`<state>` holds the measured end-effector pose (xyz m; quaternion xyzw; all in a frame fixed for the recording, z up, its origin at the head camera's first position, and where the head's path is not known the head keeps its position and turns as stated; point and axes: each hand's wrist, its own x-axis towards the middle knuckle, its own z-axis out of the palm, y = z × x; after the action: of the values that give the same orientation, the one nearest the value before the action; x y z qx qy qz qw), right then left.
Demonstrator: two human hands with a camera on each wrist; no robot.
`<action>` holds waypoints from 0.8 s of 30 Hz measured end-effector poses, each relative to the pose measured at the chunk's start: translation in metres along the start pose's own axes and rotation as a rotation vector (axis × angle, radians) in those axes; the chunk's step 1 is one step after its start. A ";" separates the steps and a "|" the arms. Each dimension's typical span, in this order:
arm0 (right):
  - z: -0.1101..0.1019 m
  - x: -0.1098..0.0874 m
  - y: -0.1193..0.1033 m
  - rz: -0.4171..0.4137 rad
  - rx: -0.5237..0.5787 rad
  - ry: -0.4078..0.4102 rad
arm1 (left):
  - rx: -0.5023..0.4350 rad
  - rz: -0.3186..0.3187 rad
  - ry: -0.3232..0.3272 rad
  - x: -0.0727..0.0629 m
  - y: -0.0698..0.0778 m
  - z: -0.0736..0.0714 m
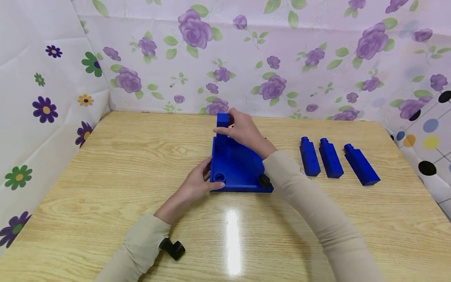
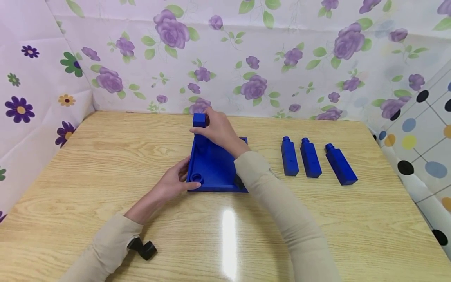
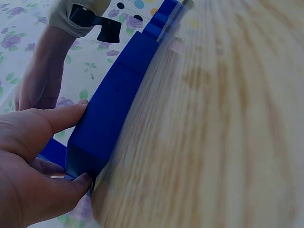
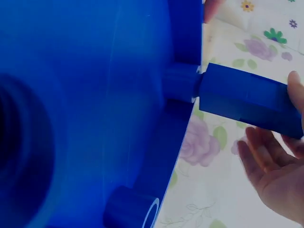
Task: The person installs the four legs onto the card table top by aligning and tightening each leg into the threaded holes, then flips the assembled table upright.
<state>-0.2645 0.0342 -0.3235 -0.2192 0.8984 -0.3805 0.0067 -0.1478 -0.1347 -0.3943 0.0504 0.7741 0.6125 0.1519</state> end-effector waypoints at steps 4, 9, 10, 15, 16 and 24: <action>-0.011 0.002 0.000 -0.022 0.128 -0.081 | -0.003 -0.005 0.005 0.000 0.000 0.000; -0.026 0.008 0.001 -0.093 0.366 -0.236 | -0.004 0.006 0.012 0.000 -0.001 -0.001; -0.028 0.009 0.001 -0.100 0.395 -0.267 | -0.004 0.010 0.012 0.000 -0.001 -0.001; -0.030 0.013 0.001 -0.096 0.451 -0.324 | -0.014 0.021 0.011 0.000 -0.002 -0.001; -0.030 0.014 0.002 -0.087 0.460 -0.322 | -0.014 0.023 0.008 0.000 -0.002 0.000; -0.031 0.016 0.006 -0.057 0.467 -0.326 | -0.021 0.028 -0.001 0.000 -0.002 0.000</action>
<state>-0.2868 0.0527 -0.3035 -0.2950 0.7672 -0.5367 0.1907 -0.1478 -0.1354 -0.3965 0.0600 0.7667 0.6227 0.1441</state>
